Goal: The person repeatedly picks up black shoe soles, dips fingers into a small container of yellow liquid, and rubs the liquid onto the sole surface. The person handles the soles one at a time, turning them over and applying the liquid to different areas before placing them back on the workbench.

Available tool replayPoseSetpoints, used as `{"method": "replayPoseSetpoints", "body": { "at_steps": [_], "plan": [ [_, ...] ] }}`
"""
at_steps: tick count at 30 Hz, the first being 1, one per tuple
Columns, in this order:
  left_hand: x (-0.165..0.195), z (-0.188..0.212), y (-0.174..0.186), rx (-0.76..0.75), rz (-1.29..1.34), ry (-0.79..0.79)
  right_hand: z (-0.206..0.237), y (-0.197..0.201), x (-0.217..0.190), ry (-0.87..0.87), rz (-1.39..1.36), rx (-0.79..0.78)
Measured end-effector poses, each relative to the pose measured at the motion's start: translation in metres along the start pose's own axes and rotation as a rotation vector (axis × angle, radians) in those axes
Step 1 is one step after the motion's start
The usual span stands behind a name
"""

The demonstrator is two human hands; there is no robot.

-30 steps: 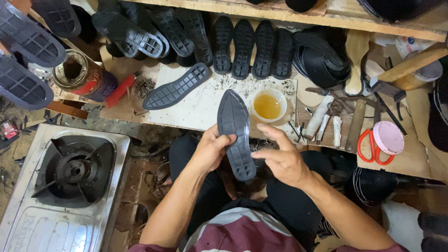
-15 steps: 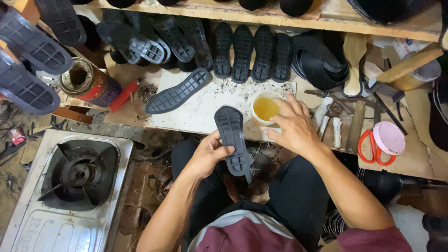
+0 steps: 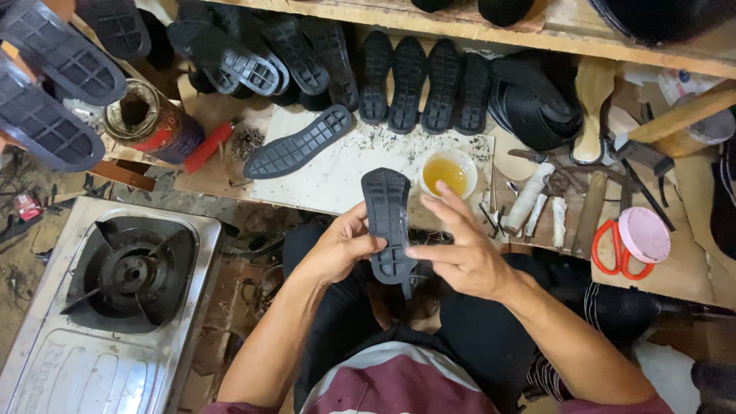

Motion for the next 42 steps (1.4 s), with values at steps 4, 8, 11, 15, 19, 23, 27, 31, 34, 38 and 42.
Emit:
{"method": "replayPoseSetpoints", "body": {
  "at_steps": [4, 8, 11, 15, 19, 23, 27, 31, 34, 38, 42],
  "plan": [
    [-0.005, -0.008, -0.010, -0.038, 0.016, -0.006, 0.000, 0.008, 0.009, -0.073, 0.089, 0.091],
    [0.003, -0.010, -0.004, 0.053, 0.065, -0.065, 0.001, 0.005, -0.003, -0.006, 0.143, 0.087],
    [0.008, -0.012, 0.004, 0.159, 0.080, -0.063, 0.004, 0.011, -0.011, 0.041, 0.183, 0.125],
    [0.008, -0.017, -0.001, 0.176, 0.026, -0.109, 0.000, 0.015, -0.008, -0.065, 0.248, 0.156],
    [0.010, -0.018, 0.006, 0.279, -0.023, -0.171, -0.004, 0.004, -0.028, -0.035, 0.450, 0.202],
    [0.016, -0.020, -0.008, 0.292, -0.048, -0.393, 0.000, -0.009, -0.039, -0.084, 0.374, 0.206],
    [0.009, -0.014, -0.027, 0.284, -0.068, -0.384, 0.007, -0.011, -0.001, -0.372, -0.183, 0.328],
    [0.001, 0.003, -0.037, 0.028, -0.077, -0.387, 0.016, -0.027, 0.051, -0.581, -1.130, 0.449],
    [-0.007, 0.019, -0.016, -0.137, 0.256, -0.431, 0.022, 0.000, 0.063, -0.506, -1.120, 0.467],
    [-0.043, 0.023, 0.021, 0.019, 0.689, -0.030, 0.016, 0.028, 0.063, -0.450, -0.963, 0.379],
    [-0.033, 0.015, 0.004, -0.283, 0.274, 0.059, -0.008, 0.024, 0.051, -0.417, -0.743, 0.205]
  ]
}}
Point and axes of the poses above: each hand's wrist, its own z-axis away from the middle knuckle, its own y-axis out of the back of the hand, x = y × z, the point moved 7 cm from there along -z, towards the middle knuckle, and after that the axes turned 12 degrees about -x, right-handed, at the moved point
